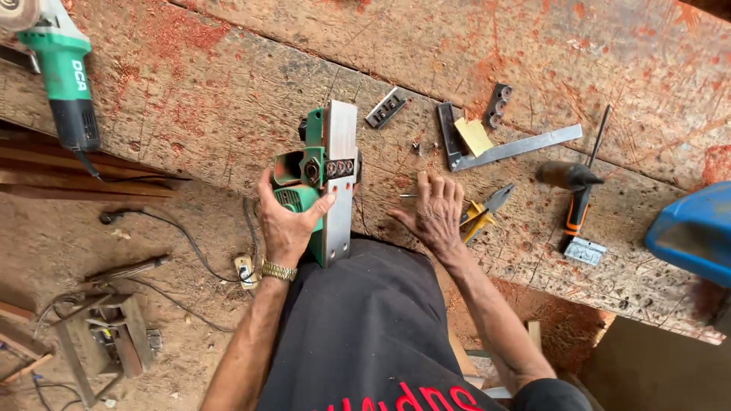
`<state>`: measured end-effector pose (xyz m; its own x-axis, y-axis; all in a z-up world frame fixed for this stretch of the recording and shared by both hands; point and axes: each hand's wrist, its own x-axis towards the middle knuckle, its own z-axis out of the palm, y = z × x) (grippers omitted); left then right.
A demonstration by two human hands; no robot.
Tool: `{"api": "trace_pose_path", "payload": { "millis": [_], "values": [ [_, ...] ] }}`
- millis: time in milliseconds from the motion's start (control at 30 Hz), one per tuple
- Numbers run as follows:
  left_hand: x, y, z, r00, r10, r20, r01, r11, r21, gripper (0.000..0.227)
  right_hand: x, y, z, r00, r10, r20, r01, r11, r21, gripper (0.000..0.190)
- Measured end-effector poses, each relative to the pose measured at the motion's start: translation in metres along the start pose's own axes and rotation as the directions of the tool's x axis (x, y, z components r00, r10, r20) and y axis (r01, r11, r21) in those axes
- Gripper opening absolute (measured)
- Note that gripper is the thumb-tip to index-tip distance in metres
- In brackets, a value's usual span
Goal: The person assembles a green electric planer by attaching a metal base plate and inserting small metal components into its slots. They use their hands to align and press the parts into place on a wooden workbench covered in sawdust.
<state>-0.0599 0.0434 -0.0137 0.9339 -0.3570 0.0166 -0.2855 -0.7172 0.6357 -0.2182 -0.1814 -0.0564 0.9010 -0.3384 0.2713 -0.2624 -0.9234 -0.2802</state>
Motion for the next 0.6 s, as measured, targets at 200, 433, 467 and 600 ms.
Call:
{"api": "trace_pose_path", "payload": {
  "millis": [200,433,467,600],
  "values": [
    [0.009,0.028,-0.01,0.786,-0.562,0.257,0.614,0.665,-0.425,0.053,0.012,-0.044,0.029,0.924,0.232,0.303,-0.379,0.655,0.654,0.092],
    [-0.007,0.001,-0.004,0.767,-0.441,0.466,0.59,0.199,-0.782,0.053,0.055,-0.056,0.05,0.97,0.237,0.056,-0.166,0.473,0.866,0.062],
    [-0.011,-0.001,0.001,0.788,-0.398,0.47,0.572,0.187,-0.799,0.053,0.062,-0.062,0.044,0.888,0.372,0.27,-0.415,0.397,0.819,0.057],
    [-0.033,-0.023,0.025,0.755,-0.349,0.556,0.575,-0.056,-0.816,0.05,0.065,-0.064,0.047,0.819,0.479,0.314,-0.519,0.387,0.762,0.05]
  ]
}}
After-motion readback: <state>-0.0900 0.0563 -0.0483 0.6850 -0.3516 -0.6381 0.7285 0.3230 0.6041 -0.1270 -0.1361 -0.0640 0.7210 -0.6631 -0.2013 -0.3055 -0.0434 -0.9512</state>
